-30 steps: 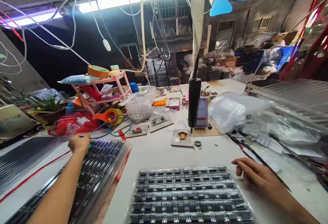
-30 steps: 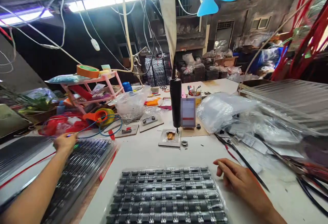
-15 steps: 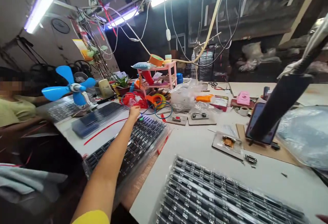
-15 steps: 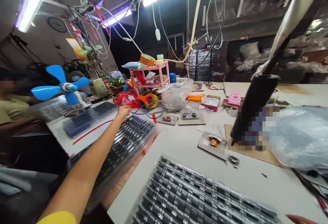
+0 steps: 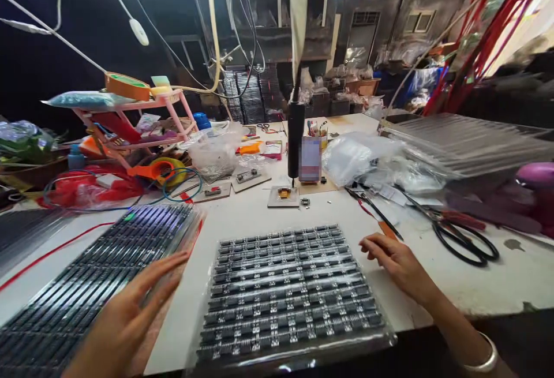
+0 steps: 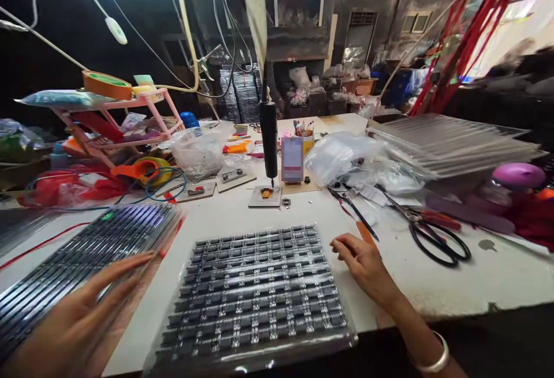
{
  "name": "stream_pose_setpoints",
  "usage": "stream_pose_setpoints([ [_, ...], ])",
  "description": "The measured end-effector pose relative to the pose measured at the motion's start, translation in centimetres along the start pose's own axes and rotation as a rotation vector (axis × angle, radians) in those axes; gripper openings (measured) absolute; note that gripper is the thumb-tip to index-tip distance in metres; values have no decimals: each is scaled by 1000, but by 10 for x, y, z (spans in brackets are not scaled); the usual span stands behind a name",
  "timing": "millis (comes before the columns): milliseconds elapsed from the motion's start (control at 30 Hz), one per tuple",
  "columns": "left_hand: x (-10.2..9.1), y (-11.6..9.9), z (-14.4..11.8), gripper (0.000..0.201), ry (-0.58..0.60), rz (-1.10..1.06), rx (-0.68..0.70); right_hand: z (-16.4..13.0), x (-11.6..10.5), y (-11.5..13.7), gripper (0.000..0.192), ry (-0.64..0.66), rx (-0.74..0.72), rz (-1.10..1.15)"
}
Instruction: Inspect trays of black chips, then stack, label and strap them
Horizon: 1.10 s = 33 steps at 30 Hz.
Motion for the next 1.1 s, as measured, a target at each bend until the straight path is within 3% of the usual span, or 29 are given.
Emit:
stream_pose_setpoints([
  [67, 32, 2, -24, 40, 98, -92, 7, -19, 10, -1, 34, 21, -15, -32],
  [133, 55, 8, -43, 42, 119, -134, -7, -34, 18, -2, 35, 8, -52, -39],
  [333, 94, 7, -72, 48, 59, -95, 15, -46, 32, 0, 33, -161, -161, -238],
  [533, 100, 2, -66, 51, 39, 22, 49, -36, 38, 3, 36, -175, -188, -370],
  [767, 106, 7, -74, 54, 115, 157, 94, -47, 47, -3, 45, -27, -206, -557],
  [1100, 100, -4, -73, 56, 174, 54, 26, -56, 45, 4, 43, -68, -298, -627],
])
Point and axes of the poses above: each hand's wrist, its own z-axis towards the middle knuckle, its own x-axis out of the palm, y = z × x, the point moved 10 cm from there along z, towards the middle knuckle, and after that the axes turned 5 degrees about x, right-handed, at the moved point
